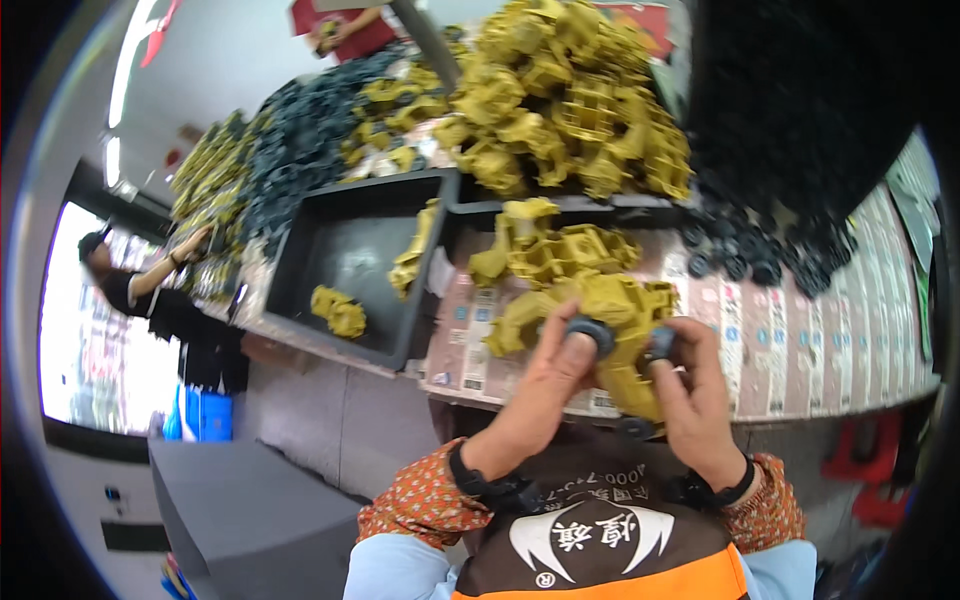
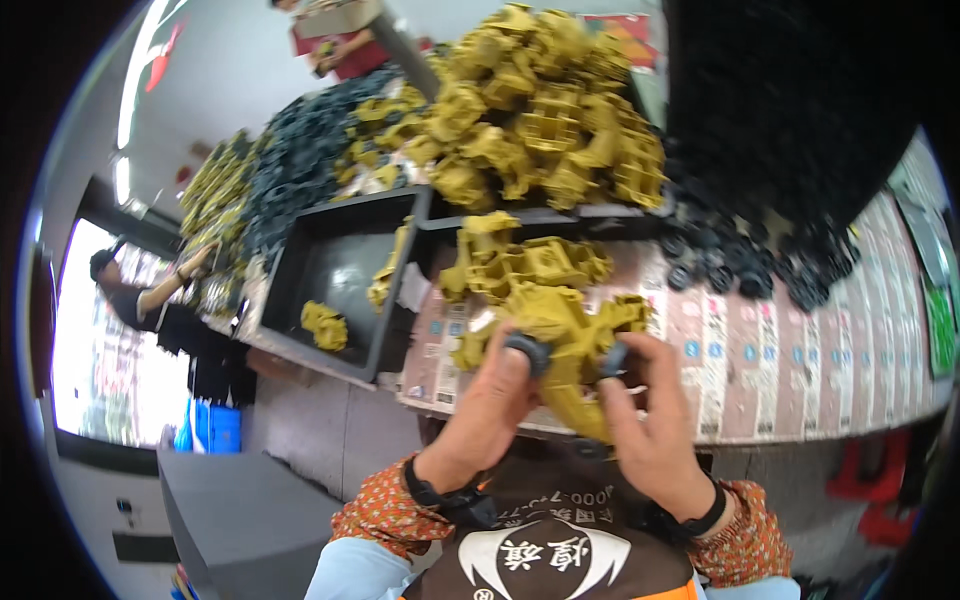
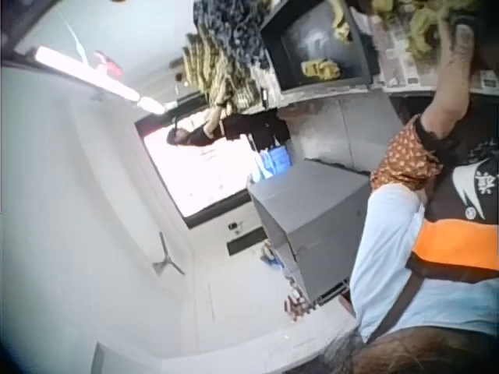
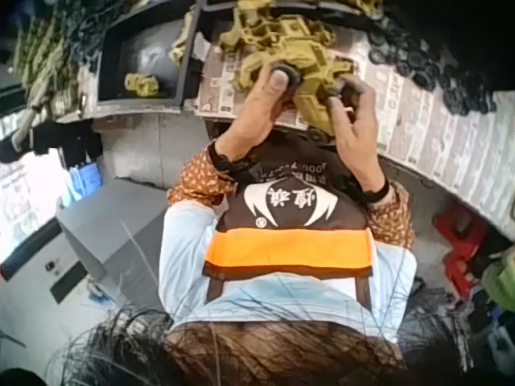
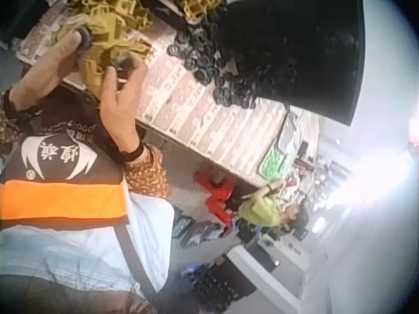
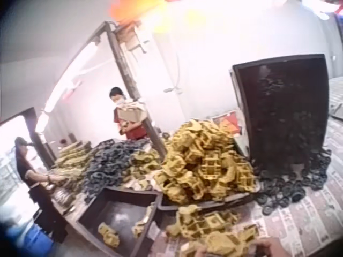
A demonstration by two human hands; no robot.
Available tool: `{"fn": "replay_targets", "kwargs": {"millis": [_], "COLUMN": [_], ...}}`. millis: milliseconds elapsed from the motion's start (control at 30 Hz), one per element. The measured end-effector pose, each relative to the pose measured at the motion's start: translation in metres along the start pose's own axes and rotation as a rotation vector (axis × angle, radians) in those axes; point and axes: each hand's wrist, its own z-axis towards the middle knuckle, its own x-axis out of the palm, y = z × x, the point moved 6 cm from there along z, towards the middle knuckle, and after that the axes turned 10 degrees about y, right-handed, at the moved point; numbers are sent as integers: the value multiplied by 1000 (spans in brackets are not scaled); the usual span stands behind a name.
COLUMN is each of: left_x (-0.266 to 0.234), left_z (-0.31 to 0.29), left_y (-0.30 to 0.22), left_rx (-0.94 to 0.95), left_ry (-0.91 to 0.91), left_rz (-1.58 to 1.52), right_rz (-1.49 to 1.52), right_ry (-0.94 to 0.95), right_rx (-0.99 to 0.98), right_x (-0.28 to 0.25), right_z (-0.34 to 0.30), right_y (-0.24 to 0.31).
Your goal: The person assembles yellow plastic toy truck bodies by inserting black wheels into the chassis. They repeatedly pick up a truck body, attach wheels one by one, and place the completed unit into a black bin. The process is repetitive and performed by hand without tools.
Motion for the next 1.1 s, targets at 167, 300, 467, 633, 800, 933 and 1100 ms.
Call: {"fn": "replay_targets", "kwargs": {"millis": [167, 300, 467, 633, 800, 933, 1100], "left_x": [13, 17, 18, 19, 16, 21, 26], "left_z": [-2, 2, -4, -7, -11, -10, -8], "left_y": [-5, -8, -2, 2, 12, 12, 16], "left_rx": [-42, -70, -222, -300, -329, -316, -265], "left_ry": [25, 36, 86, 97, 138, 141, 93], "left_rz": [-27, -6, 9, -240, -174, -89, 136], "right_rz": [48, -20, 266, 330, 422, 459, 240], "right_ry": [166, 152, 212, 202, 184, 139, 71], "right_rx": [2, -97, -30, 13, 34, 35, 12], "right_x": [4, -4, -4, -9, -5, -4, -6], "right_z": [-12, -5, 5, 10, 9, 8, 0], "right_y": [11, 7, -10, -11, -21, -26, -27]}}
